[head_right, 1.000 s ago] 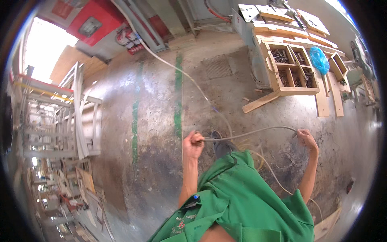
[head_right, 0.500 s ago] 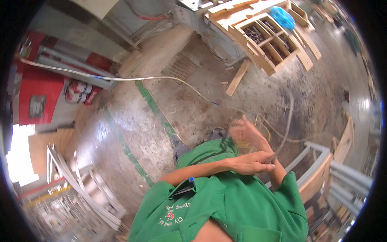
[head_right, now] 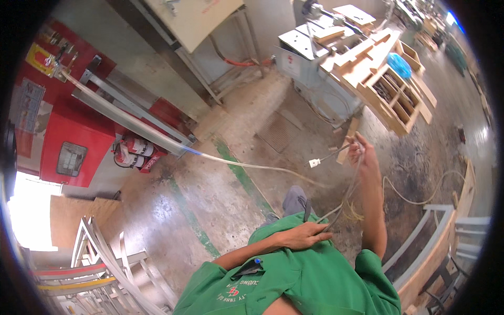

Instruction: The person plugs a power cord into a wall socket, then sits on the floor to use a handheld electric router on a large wooden board. They guide the tool along the edges of the board to smooth or shape the wood.

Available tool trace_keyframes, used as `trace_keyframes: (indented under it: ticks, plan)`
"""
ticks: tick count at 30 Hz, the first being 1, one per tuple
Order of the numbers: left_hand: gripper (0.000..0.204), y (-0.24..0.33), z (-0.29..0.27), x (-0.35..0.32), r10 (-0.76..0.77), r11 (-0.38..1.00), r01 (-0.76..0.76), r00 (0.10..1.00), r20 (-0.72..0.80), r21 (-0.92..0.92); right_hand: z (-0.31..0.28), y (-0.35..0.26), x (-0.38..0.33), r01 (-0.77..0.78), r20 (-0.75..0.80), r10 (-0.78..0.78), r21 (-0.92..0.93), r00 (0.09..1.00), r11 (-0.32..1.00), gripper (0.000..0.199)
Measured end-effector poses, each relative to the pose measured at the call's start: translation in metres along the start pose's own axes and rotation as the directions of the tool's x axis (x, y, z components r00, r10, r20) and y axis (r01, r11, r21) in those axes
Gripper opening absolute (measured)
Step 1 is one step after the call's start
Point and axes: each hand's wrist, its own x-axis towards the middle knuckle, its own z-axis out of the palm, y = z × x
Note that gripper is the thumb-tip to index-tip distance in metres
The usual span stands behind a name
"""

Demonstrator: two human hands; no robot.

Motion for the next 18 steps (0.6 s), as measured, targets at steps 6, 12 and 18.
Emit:
trace_keyframes:
  ticks: [6,12,18]
  plan:
    - [0.026,-0.061,-0.113,-0.040,0.051,0.888,-0.051,0.999,0.012,0.456,0.029,-0.044,0.153,-0.141,-0.189,0.029,-0.614,0.982,0.777,0.028]
    - [0.032,-0.073,-0.265,-0.016,-0.061,0.777,0.013,0.997,0.054,0.629,0.159,-0.028,0.313,-0.047,-0.038,0.109,-0.996,0.993,0.082,0.035]
    - [0.039,0.012,-0.564,-0.014,0.505,0.841,0.115,0.180,-0.844,0.528,0.314,0.029,0.384,0.427,0.352,0.419,-0.899,0.837,-0.098,0.024]
